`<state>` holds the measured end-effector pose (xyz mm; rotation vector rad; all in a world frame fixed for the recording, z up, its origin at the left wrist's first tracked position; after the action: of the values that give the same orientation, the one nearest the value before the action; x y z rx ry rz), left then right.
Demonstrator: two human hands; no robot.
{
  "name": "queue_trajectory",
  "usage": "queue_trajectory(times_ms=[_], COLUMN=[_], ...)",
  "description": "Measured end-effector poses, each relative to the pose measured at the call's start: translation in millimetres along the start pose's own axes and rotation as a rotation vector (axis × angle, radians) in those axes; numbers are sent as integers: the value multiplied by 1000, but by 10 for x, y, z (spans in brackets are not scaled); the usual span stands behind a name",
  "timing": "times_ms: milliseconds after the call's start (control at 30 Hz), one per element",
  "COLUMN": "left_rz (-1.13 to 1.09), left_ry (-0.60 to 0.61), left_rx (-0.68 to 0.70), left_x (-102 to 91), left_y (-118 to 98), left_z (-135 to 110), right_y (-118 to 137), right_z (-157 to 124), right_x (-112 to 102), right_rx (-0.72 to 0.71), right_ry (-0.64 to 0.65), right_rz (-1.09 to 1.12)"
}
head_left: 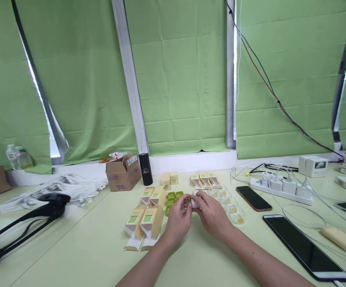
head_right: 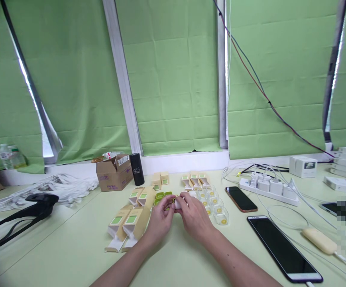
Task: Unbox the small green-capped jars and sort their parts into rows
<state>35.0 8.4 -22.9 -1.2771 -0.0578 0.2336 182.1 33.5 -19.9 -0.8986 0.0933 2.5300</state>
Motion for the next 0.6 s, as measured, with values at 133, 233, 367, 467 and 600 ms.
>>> queue_trajectory(times_ms=[133,233,367,467,600], left_rz=[15,6,18,60,70], left_ry=[-22,-35,-41,-43,-50], left_rx=[-26,-44,-48,-40,-43], left_x=[17,14,10,18,21], left_y=[39,70,86,92,102], left_z=[30,58,72,70,77], right_y=[1,16,43,63,60], right_z=[-5,0,16,25,23], right_x=[56,83,87,85,99], right_rx=[4,6,-3,-18,-5], right_ry=[20,8,-9,-7,14], right_rz=[-20,-21,-37,-52,-62])
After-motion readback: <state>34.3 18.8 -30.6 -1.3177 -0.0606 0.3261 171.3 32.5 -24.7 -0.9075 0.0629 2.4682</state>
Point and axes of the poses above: each hand's wrist, its own z-axis towards the middle knuckle, its own x-axis out of the palm, y = z × x, the point moved 4 cm from there along z, towards the middle knuckle, and after that the axes turned 11 degrees about -x, right-handed, at the moved point
